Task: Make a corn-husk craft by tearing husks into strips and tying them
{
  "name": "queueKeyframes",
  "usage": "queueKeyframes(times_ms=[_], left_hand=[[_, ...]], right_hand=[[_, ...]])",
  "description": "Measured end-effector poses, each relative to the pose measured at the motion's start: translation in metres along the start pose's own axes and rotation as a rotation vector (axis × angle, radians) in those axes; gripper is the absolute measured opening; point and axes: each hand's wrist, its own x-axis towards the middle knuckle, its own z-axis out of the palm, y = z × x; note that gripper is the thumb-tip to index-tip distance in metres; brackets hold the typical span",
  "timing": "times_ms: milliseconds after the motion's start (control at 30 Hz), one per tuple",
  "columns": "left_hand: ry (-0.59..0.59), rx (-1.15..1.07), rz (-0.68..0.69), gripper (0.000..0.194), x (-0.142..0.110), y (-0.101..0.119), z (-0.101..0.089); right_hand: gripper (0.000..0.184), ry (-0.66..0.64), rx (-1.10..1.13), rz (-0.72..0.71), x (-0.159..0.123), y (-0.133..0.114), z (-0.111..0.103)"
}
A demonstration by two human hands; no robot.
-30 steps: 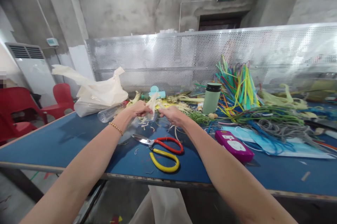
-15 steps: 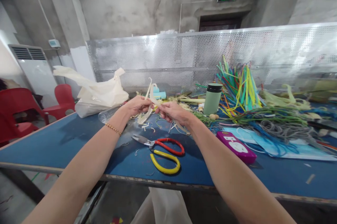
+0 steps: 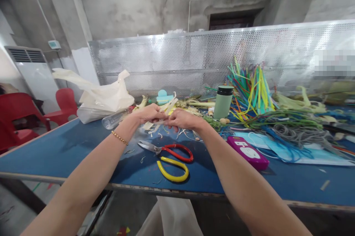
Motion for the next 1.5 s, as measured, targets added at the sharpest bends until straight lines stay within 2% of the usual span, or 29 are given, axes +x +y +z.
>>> queueKeyframes(times_ms=[67, 200, 300, 433, 533, 700, 800, 967, 1067, 1333, 1500], left_hand=[[-0.047, 0.049, 0.008, 0.037, 0.0, -0.001, 0.004], [-0.133, 0.097, -0.021, 0.032, 0.001, -0.002, 0.004], [-0.123, 0.016, -0.067, 0.024, 0.002, -0.004, -0.001], [-0.125, -0.08, -0.083, 0.016, 0.004, -0.009, -0.009], [-0.157, -0.084, -0.081, 0.017, 0.007, -0.013, -0.009], [-0.013, 0.045, -0.038, 0.022, 0.011, -0.014, 0.002], [-0.03, 0.002, -0.041, 0.015, 0.008, -0.009, 0.012], [-0.072, -0.129, -0.221, 0.021, 0.002, -0.001, 0.025], [-0.043, -0.115, -0.2, 0.025, 0.004, -0.002, 0.028], [-0.045, -0.079, -0.131, 0.019, 0.011, -0.01, 0.017], [-0.141, -0.123, -0.119, 0.023, 0.009, -0.012, 0.011]], right_hand=[[0.037, 0.022, -0.008, 0.028, 0.003, 0.002, 0.003], [0.037, 0.069, -0.016, 0.1, 0.004, 0.002, 0.006], [0.038, 0.109, 0.037, 0.114, 0.0, 0.0, 0.001], [0.027, 0.111, 0.18, 0.121, -0.006, -0.001, -0.01], [0.024, 0.123, 0.116, 0.061, -0.006, 0.0, -0.014], [0.023, 0.05, -0.01, -0.049, -0.002, 0.001, -0.008], [0.027, 0.058, -0.025, 0.011, 0.001, 0.0, -0.002], [0.025, 0.123, -0.1, 0.091, 0.008, 0.004, 0.006], [0.024, 0.127, -0.151, 0.088, 0.011, 0.009, 0.008], [0.025, 0.152, -0.113, 0.021, 0.002, 0.014, -0.01], [0.03, 0.196, -0.138, 0.038, 0.003, 0.022, -0.014]])
